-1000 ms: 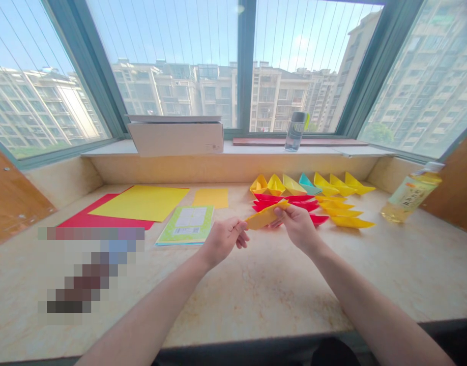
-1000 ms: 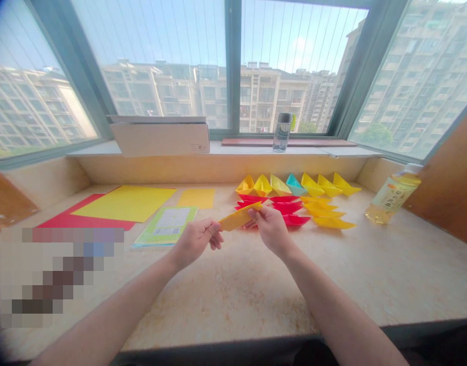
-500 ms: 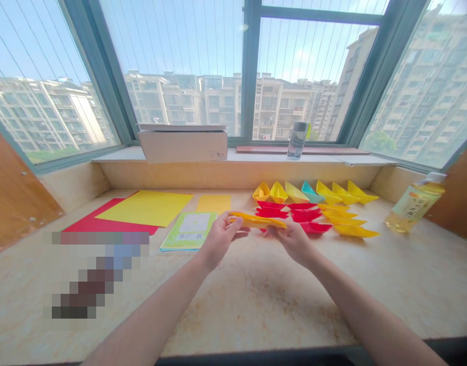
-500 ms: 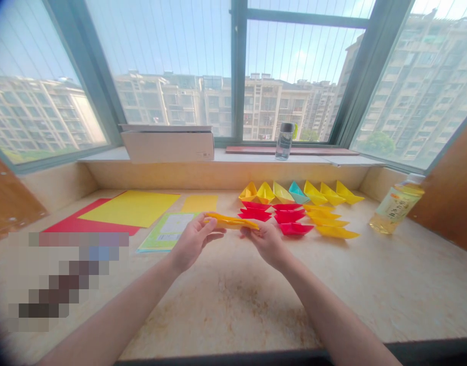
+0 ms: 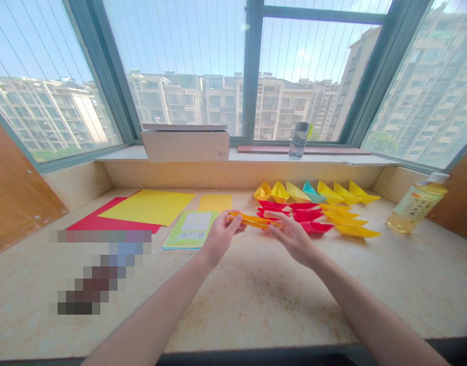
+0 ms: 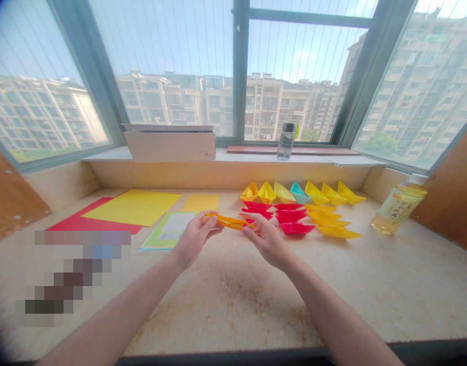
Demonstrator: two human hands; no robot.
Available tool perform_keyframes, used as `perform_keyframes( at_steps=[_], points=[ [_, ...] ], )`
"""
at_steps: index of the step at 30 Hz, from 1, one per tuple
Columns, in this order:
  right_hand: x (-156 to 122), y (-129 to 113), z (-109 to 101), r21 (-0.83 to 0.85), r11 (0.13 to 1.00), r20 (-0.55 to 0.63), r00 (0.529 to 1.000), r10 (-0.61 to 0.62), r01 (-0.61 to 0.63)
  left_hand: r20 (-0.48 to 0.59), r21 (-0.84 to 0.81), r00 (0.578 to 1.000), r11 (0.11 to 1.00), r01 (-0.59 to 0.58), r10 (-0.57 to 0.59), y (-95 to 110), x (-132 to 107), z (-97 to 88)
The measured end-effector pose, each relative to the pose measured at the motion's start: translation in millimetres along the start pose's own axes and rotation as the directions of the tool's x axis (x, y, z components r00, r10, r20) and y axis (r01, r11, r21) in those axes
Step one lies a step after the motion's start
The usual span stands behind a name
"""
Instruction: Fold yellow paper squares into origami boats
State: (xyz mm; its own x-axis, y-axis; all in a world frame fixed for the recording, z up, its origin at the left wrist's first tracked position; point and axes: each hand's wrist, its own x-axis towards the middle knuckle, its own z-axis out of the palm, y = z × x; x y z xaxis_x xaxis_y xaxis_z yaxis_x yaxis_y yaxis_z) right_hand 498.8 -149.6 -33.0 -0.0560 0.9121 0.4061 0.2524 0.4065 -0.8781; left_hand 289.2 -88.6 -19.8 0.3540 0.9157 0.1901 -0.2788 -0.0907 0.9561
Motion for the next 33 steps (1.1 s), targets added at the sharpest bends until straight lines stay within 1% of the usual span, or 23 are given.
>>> perform_keyframes(
  at_steps=[2,4,6,8,10,15,17,19,24,27,30,33],
  points=[
    [0.8,-1.0,0.0,-0.038,0.999,-0.019,1.0,-0.015,0.014,0.013,0.014,1.0,1.0,-0.01,0.009,0.3,-0.7,0.3],
    [1.2,-2.0,0.2,-0.135,0.99,-0.046,0.998,-0.052,0.045,0.025,0.037,1.0,0.999,-0.016,0.015,1.2,-1.5,0.6],
    [1.1,-2.6,0.3,-0.266,0.958,-0.071,0.989,-0.133,0.109,0.033,0.081,0.999,0.996,-0.023,0.021,1.8,-2.0,0.5],
    [0.5,-2.6,0.3,-0.384,0.905,-0.081,0.97,-0.228,0.18,0.041,0.138,0.999,0.99,-0.03,0.024,1.9,-2.2,0.0],
    [-0.7,-1.9,0.6,-0.457,0.862,-0.072,0.957,-0.283,0.22,0.057,0.194,0.998,0.98,-0.035,0.024,1.3,-2.2,-0.4],
    [-4.2,-0.1,4.5,-0.547,0.799,-0.008,0.952,-0.305,0.251,0.087,0.296,0.996,0.953,-0.055,0.031,-0.4,-3.5,2.0],
    [-4.9,-0.6,6.6,-0.568,0.779,0.018,0.951,-0.308,0.264,0.113,0.326,0.993,0.943,-0.067,0.031,-0.9,-5.0,3.9],
    [-5.1,-1.8,8.0,-0.59,0.762,0.02,0.948,-0.317,0.268,0.141,0.343,0.989,0.935,-0.085,0.038,-1.4,-6.6,5.3],
    [-3.6,-4.8,7.1,-0.618,0.744,-0.035,0.936,-0.35,0.255,0.157,0.37,0.987,0.923,-0.102,0.046,-0.5,-8.7,5.8],
    [-3.1,-5.4,6.4,-0.594,0.768,-0.033,0.947,-0.321,0.24,0.16,0.37,0.986,0.924,-0.096,0.038,1.6,-8.2,5.7],
    [-3.5,-6.2,7.4,-0.526,0.821,0.008,0.967,-0.255,0.221,0.172,0.351,0.984,0.931,-0.096,0.037,2.5,-7.4,5.8],
    [-3.9,-7.0,9.2,-0.461,0.868,0.016,0.98,-0.197,0.182,0.167,0.344,0.985,0.935,-0.086,0.029,0.7,-6.5,5.4]
  ],
)
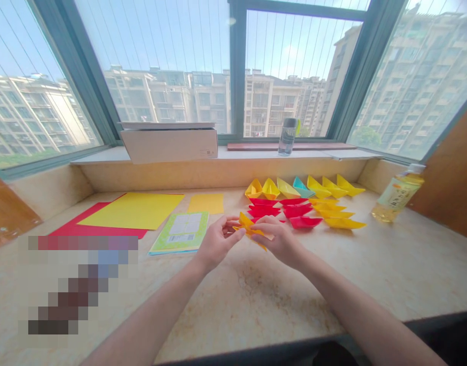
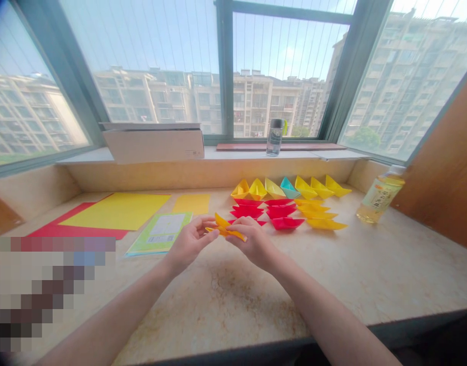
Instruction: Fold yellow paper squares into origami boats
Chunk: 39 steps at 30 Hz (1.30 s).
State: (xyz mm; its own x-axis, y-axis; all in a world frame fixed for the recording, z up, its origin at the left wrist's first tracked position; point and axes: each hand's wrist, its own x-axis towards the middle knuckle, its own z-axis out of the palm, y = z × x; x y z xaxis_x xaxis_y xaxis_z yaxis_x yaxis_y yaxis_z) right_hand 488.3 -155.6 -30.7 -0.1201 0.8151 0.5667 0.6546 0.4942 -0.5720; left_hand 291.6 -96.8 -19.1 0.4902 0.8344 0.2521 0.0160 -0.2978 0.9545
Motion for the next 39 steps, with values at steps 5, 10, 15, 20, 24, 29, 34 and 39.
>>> perform_keyframes(
  at_steps=[5,10,15,20,24,29,34,39],
  points=[
    [0.4,-0.3,0.9,0.037,0.999,0.003,1.0,0.0,0.0,0.009,-0.012,1.0,1.0,0.005,-0.005,-3.1,0.8,0.4],
    [0.5,-4.1,-0.3,0.198,0.975,0.033,0.994,0.101,-0.105,-0.001,-0.039,1.0,0.999,0.029,-0.029,1.9,-0.6,0.3],
    [-1.0,-5.2,1.5,0.199,0.97,0.067,0.989,0.129,-0.14,-0.02,-0.08,0.998,0.996,0.051,-0.053,4.8,-3.0,2.6],
    [-2.5,-4.4,7.0,0.239,0.962,0.064,0.991,0.117,-0.129,-0.022,-0.099,0.999,0.995,0.033,-0.035,0.2,-3.7,6.4],
    [-3.6,-6.6,10.1,0.226,0.967,0.063,0.992,0.105,-0.117,0.007,-0.094,0.997,0.993,0.074,-0.074,-4.5,-4.8,12.0],
    [-6.6,-10.2,12.2,0.185,0.981,0.084,0.995,0.049,-0.064,0.061,-0.092,0.995,0.992,0.08,-0.075,-6.5,-6.6,18.6],
    [-11.2,-10.9,12.1,0.033,0.997,-0.001,0.998,0.066,-0.066,0.046,-0.04,0.997,0.997,0.066,-0.065,-9.5,-6.6,17.2],
    [-13.6,-3.1,14.0,-0.189,0.98,-0.049,0.998,0.05,-0.059,0.065,-0.072,0.997,0.997,0.035,-0.03,-11.5,-8.1,19.7]
  ],
)
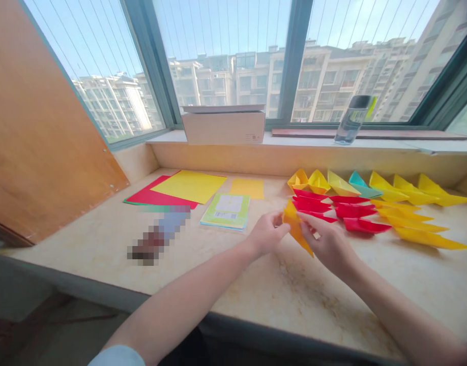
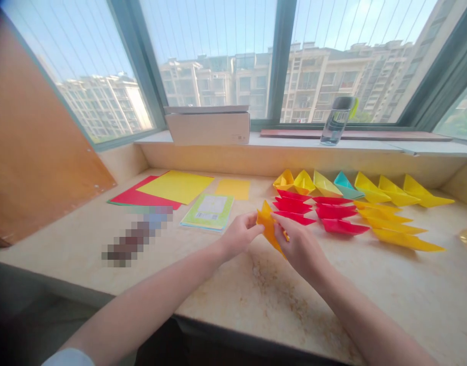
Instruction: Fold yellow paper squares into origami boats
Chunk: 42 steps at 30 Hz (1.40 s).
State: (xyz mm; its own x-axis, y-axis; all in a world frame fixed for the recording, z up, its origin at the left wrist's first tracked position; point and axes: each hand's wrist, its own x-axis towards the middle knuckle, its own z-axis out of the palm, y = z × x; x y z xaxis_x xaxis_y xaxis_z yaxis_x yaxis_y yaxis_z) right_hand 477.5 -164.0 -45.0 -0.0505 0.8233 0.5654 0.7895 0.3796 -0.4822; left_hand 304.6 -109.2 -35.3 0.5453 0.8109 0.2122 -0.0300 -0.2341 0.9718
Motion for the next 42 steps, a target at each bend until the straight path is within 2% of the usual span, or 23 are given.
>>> perform_keyframes(
  at_steps=[3,5,10,13,15,17,18,21,24,26,29,36,42],
  points=[
    [-0.7,4.2,3.8,-0.097,0.995,0.015,1.0,-0.002,0.004,0.024,-0.058,1.0,0.998,0.004,-0.002,1.8,-2.0,4.9],
    [-0.8,5.8,6.1,-0.1,0.995,0.043,0.999,0.008,-0.004,0.033,-0.085,0.999,0.996,-0.003,0.005,3.5,-3.5,7.6],
    [-0.8,6.8,10.7,-0.078,0.995,0.107,0.992,0.063,-0.055,0.043,0.023,0.999,1.0,0.006,-0.007,6.4,-7.7,10.6],
    [0.1,6.3,11.3,-0.018,0.997,0.096,0.993,0.073,-0.071,0.081,-0.005,0.997,1.0,-0.001,0.002,10.5,-10.2,11.4],
    [2.8,5.9,9.8,0.109,0.988,0.081,0.992,0.097,-0.106,0.111,-0.061,0.993,0.997,-0.041,0.048,14.7,-11.2,10.9],
    [7.3,5.4,6.5,0.323,0.932,0.08,0.986,0.143,-0.161,0.114,-0.116,0.99,0.991,-0.065,0.078,18.3,-11.0,9.1],
    [9.9,5.0,4.4,0.443,0.876,0.092,0.982,0.165,-0.189,0.097,-0.124,0.992,0.99,-0.067,0.079,19.3,-10.5,7.8],
    [15.8,2.4,-2.5,0.712,0.647,0.19,0.962,0.195,-0.272,0.031,-0.109,0.998,0.992,-0.058,0.061,18.7,-7.9,3.6],
    [16.0,-1.6,-6.9,0.818,0.448,0.325,0.932,0.158,-0.361,0.046,-0.109,0.998,0.994,-0.03,0.035,14.6,-5.3,1.2],
    [14.2,-3.6,-7.9,0.845,0.365,0.372,0.92,0.124,-0.391,0.103,-0.128,0.994,0.992,-0.005,0.018,12.6,-4.5,1.1],
    [12.2,-4.6,-8.7,0.857,0.335,0.371,0.92,0.125,-0.391,0.159,-0.141,0.987,0.99,0.007,0.015,13.3,-4.8,1.8],
    [12.6,-3.5,-11.4,0.86,0.338,0.356,0.925,0.137,-0.381,0.187,-0.08,0.982,0.997,0.006,0.009,21.3,-7.3,0.3],
    [9.5,-1.7,-11.4,0.879,0.248,0.365,0.909,0.199,-0.407,0.191,-0.075,0.981,0.996,0.038,-0.023,22.6,-6.9,-1.6]
  ],
)
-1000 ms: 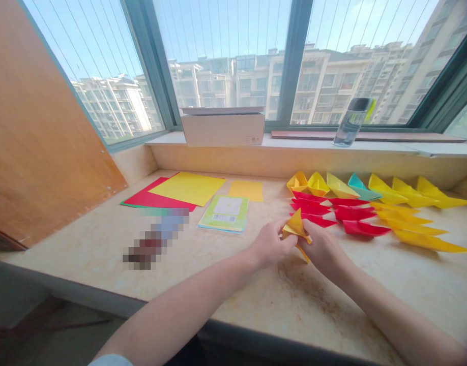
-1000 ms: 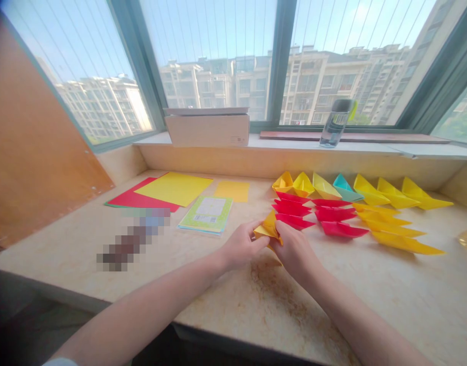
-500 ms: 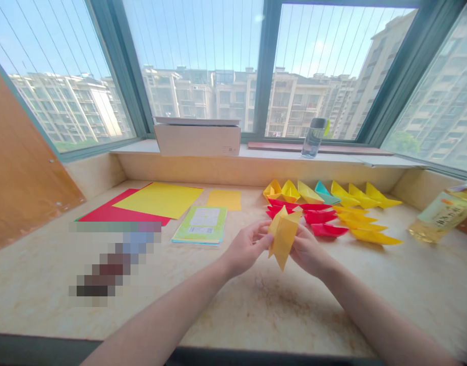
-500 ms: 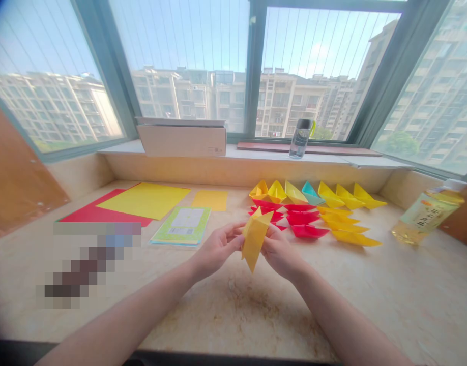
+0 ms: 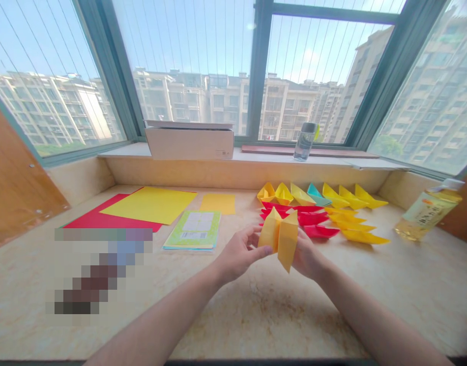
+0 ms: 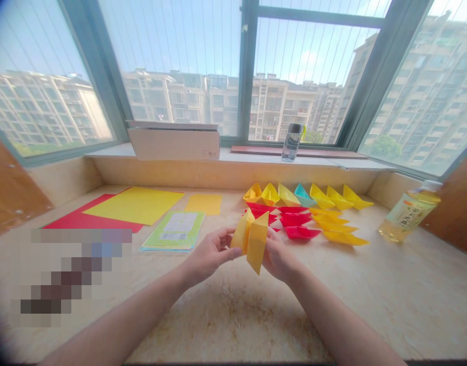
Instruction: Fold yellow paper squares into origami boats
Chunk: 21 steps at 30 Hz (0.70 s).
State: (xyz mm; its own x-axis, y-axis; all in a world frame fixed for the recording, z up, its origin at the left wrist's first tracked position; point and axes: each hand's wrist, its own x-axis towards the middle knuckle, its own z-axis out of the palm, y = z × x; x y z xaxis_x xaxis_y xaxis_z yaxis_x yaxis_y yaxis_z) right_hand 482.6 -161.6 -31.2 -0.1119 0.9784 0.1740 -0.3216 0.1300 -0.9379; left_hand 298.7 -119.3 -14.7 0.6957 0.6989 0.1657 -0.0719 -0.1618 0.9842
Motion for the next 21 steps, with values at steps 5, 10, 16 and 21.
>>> perform_keyframes(
  at_steps=[5,10,16,21],
  points=[
    [-0.5,-1.4,0.5,0.147,0.989,-0.003,1.0,0.024,-0.024,0.057,0.003,0.998,1.0,0.008,-0.008,-0.4,-1.8,1.0],
    [-0.2,-2.2,0.2,0.102,0.991,0.11,0.991,0.076,-0.088,0.008,-0.082,0.998,0.995,-0.061,0.062,2.0,-2.3,1.9],
    [-3.0,-8.6,4.1,-0.068,0.986,0.209,0.964,0.164,-0.153,-0.011,-0.156,0.998,0.986,-0.058,0.057,7.7,-2.4,-1.5],
    [-5.6,-16.0,8.7,-0.069,0.974,0.239,0.945,0.225,-0.215,0.058,-0.189,0.998,0.982,0.015,-0.004,7.1,-3.7,-1.7]
  ],
)
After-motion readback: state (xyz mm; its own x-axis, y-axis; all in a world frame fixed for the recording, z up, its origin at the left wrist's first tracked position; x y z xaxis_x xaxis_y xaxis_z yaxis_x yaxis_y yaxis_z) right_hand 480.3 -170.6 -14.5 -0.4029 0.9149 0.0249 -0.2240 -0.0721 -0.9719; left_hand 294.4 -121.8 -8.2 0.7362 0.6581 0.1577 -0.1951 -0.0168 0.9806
